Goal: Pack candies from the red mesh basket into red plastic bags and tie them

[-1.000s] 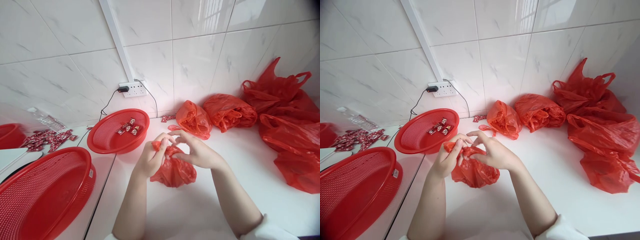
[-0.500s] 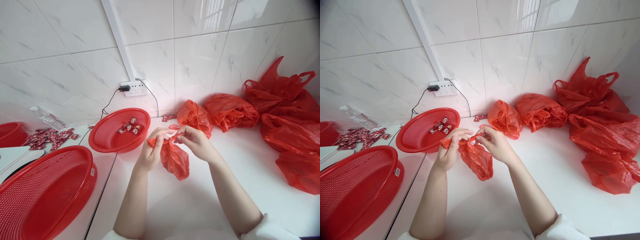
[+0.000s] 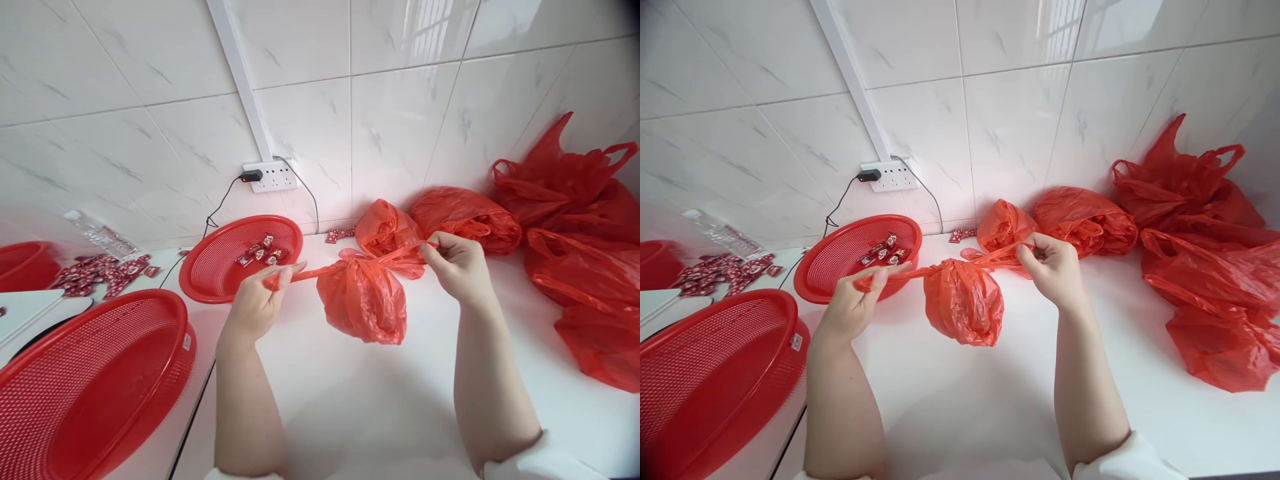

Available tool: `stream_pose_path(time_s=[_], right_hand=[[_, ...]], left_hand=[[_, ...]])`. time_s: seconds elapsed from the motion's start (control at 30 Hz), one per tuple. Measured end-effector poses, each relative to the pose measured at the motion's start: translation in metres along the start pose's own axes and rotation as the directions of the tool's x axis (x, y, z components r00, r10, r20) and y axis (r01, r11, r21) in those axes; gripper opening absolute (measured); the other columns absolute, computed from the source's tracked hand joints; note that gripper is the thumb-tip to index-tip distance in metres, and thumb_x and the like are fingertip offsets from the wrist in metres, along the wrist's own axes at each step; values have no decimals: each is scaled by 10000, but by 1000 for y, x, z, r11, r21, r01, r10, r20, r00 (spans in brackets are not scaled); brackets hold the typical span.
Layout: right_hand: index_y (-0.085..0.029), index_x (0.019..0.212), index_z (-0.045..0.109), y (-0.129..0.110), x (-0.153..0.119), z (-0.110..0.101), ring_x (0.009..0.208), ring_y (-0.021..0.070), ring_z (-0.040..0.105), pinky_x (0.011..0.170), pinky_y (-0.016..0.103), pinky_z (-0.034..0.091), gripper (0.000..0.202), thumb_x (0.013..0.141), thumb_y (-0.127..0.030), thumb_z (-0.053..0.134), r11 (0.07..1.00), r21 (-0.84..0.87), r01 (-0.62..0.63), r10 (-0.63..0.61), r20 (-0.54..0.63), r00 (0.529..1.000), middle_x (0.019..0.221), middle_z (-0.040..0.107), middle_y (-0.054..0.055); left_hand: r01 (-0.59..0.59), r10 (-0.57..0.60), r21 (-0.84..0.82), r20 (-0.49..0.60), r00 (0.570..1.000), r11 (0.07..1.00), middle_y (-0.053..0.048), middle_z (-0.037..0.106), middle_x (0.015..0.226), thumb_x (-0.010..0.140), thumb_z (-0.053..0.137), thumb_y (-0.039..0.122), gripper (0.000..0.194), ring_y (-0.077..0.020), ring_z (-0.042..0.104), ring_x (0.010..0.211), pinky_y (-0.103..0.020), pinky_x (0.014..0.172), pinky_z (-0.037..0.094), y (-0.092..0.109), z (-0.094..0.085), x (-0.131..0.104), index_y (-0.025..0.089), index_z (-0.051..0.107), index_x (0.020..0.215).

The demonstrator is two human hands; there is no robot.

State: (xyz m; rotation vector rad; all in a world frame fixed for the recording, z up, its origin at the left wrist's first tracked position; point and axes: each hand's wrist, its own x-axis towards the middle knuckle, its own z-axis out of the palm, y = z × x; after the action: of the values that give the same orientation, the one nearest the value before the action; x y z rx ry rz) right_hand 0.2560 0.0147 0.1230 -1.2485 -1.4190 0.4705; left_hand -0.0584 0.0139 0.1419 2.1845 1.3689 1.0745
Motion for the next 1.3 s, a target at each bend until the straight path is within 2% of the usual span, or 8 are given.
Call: stream_pose_path(time_s=[0.23,0.4,0.5,0.6,0.77,0.87,1.07,1.3], right_hand=[[-193,597,447,2,0,-15,487,87,317,439,235,236,297,838,-334,546,975,-206,-77,113,167,979,543,388,-39],[-223,788,640,7,-4,-21,672,164,561,539,268,414,194,858,-380,550,922,-386,37,116,366,923,786,628,26],[-258,1093,641,9,-4,-16,1107,285,545,791,385,477,274,860,-377,561,886,-453,99,19,250,968,1233,579,95],[-253,1190,584,4,-8,4,1193,293,496,907,438,438,333,892,-382,512,901,-424,96,5,232,973,1285,552,101],[-270,1341,445,-1,-36,60,1032,284,571,746,363,470,628,765,-416,649,887,-436,153,223,694,684,1360,478,107],[-232,1198,547,5,-46,72,848,243,597,644,322,427,463,743,-153,576,865,-463,193,253,734,631,1151,587,95],[-249,847,573,31,-32,-1,709,186,573,594,298,423,293,677,-47,445,849,-511,134,273,641,717,817,633,14],[-230,908,629,43,-14,-101,744,275,647,582,382,462,203,706,-212,617,553,-811,-193,456,99,885,925,693,134]], left_hand=[[95,-102,86,80,992,992,-42,736,1017,926,456,392,336,-252,642,1035,-315,890,452,1,9,6,256,726,1074],[211,-247,174,220,944,962,-41,686,655,842,562,462,287,-264,660,670,-308,593,430,-7,18,7,255,749,776],[247,-277,138,271,922,959,-45,726,807,754,662,490,317,-254,668,730,-284,578,422,-14,18,4,275,737,975],[294,-303,74,235,924,953,-73,722,1015,709,692,521,588,-257,671,849,-283,665,458,-15,11,1,276,625,1239],[368,-449,318,233,863,874,-64,669,1167,818,497,611,610,-262,641,1011,-325,809,480,2,-1,1,304,519,1344],[380,-482,358,261,836,853,-51,655,1201,841,455,603,589,-258,628,1055,-335,839,487,11,-3,2,313,503,1352],[369,-473,362,259,842,856,-55,673,1151,855,419,595,576,-260,630,1058,-343,824,500,11,-8,0,303,496,1346],[409,-528,423,216,821,809,-44,687,1117,863,409,544,523,-257,624,1062,-341,807,494,14,-12,-3,301,500,1316]])
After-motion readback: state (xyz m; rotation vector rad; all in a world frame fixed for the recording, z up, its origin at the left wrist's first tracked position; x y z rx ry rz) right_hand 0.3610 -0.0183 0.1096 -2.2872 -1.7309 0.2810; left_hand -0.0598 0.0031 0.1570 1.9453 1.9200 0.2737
